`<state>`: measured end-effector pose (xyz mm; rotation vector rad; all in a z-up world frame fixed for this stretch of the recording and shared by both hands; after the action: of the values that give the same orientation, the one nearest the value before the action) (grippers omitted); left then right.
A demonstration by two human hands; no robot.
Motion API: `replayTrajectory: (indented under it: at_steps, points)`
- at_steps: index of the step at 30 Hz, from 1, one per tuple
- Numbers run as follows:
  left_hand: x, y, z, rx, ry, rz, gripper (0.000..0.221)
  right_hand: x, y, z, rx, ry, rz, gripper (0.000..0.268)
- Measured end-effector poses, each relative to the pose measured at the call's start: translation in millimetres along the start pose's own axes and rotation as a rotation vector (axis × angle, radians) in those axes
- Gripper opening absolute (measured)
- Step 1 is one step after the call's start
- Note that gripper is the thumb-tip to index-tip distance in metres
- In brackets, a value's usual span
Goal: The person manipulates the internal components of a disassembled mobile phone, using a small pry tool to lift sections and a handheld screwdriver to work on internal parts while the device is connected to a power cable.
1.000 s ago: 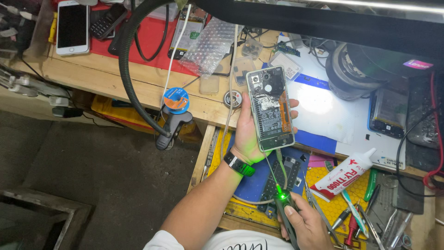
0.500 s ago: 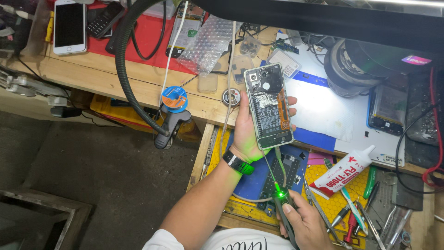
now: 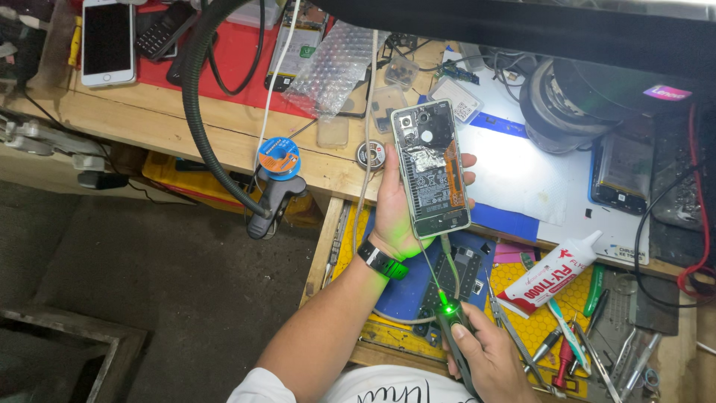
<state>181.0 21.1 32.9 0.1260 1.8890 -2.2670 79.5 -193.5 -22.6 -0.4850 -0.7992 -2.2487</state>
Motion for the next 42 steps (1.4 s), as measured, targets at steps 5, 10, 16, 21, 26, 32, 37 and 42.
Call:
replayTrajectory:
  at_steps: [5,10,16,21,26,32,37,42]
  points:
    - [0,0,1,-0.008,0.004,-0.007,0.087,-3,-1,0,-0.038,0.027,0.009,0.041]
    - [0,-1,1,-0.011,0.002,0.008,0.088,-2,-2,-3,-0.040,0.000,0.009,0.045]
    - [-1,0,1,-0.010,0.003,-0.018,0.088,-3,-2,4,-0.019,0.031,0.008,0.040]
    - [0,-1,0,-0.021,-0.004,0.002,0.088,-4,-3,8,-0.037,0.044,-0.003,0.042]
    - [-1,0,1,-0.014,0.003,-0.012,0.088,-5,-3,12,-0.034,0.068,0.000,0.039]
    - [1,-1,2,-0.007,0.009,-0.019,0.087,-5,-3,15,-0.057,0.080,-0.010,0.037]
    - [-1,-2,0,-0.013,0.005,-0.006,0.087,-3,-2,10,-0.041,0.047,-0.012,0.038]
    - [0,-2,1,-0.007,0.009,-0.005,0.086,-2,-4,7,-0.024,0.036,0.007,0.043]
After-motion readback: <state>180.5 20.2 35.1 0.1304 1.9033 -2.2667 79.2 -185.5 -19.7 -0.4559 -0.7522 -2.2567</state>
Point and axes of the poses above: each hand's wrist, its own x-axis away from the middle knuckle, its own y-axis out of the back of the hand, z = x × y, the point moved 8 cm from there along -x, towards the middle knuckle, and after that the axes turned 15 degrees about x, right-handed, at the moved point
